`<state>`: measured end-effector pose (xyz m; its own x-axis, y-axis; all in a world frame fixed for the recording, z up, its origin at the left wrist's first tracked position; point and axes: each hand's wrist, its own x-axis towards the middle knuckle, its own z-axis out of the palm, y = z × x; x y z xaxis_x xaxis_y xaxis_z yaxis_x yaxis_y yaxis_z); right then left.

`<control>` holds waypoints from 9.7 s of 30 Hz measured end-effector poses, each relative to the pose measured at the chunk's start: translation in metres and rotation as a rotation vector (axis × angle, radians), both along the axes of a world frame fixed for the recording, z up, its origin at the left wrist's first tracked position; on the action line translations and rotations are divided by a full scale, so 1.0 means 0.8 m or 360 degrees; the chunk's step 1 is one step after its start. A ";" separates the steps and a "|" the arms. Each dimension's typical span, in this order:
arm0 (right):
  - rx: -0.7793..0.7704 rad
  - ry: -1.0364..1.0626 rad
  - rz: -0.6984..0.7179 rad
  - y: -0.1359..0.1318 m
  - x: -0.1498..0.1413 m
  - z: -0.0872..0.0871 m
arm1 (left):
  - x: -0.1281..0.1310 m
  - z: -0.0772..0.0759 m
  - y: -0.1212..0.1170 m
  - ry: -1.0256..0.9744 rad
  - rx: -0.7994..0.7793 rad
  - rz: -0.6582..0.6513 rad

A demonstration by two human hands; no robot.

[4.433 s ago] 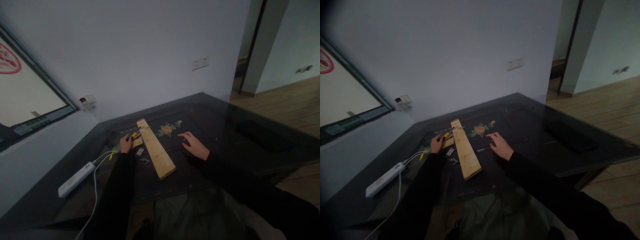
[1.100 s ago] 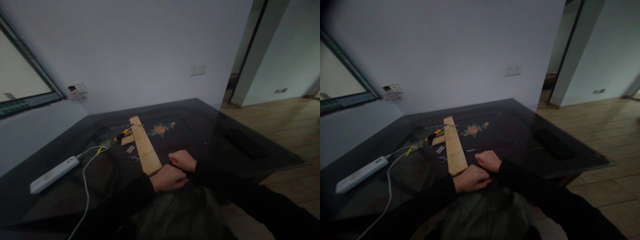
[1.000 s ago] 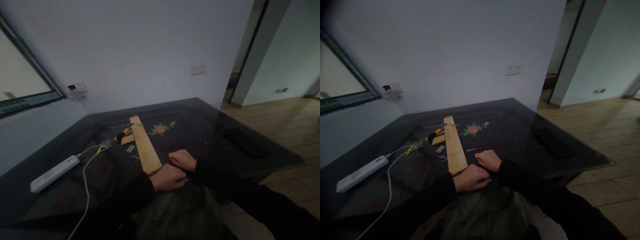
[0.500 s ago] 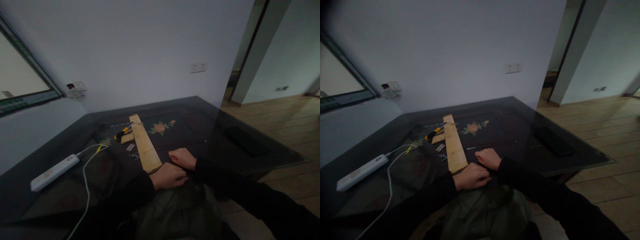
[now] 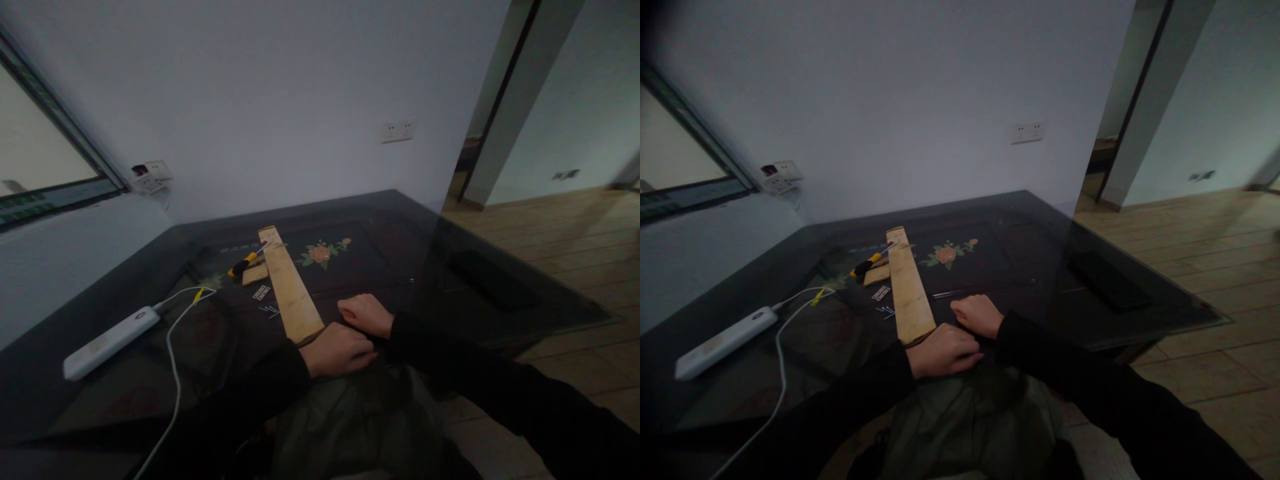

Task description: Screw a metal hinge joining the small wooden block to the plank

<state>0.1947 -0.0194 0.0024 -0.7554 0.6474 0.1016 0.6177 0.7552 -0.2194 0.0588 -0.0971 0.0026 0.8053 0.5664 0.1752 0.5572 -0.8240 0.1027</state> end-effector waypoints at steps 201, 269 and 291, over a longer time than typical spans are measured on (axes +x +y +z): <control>0.0052 0.0004 -0.0014 -0.002 0.001 -0.006 | 0.002 -0.002 -0.006 0.0005 0.0080 0.0029; -0.0024 0.0163 0.0080 0.000 -0.001 -0.010 | -0.358 -0.006 0.090 -0.0408 0.0246 0.2510; -0.0045 0.0145 0.0074 0.001 -0.001 -0.009 | -0.361 -0.013 0.095 -0.0461 0.0283 0.2330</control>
<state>0.1938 -0.0184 -0.0044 -0.7733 0.6152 0.1531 0.5585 0.7754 -0.2947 -0.2297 -0.0211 -0.0080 -0.5124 0.7722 0.3758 0.8546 0.4154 0.3117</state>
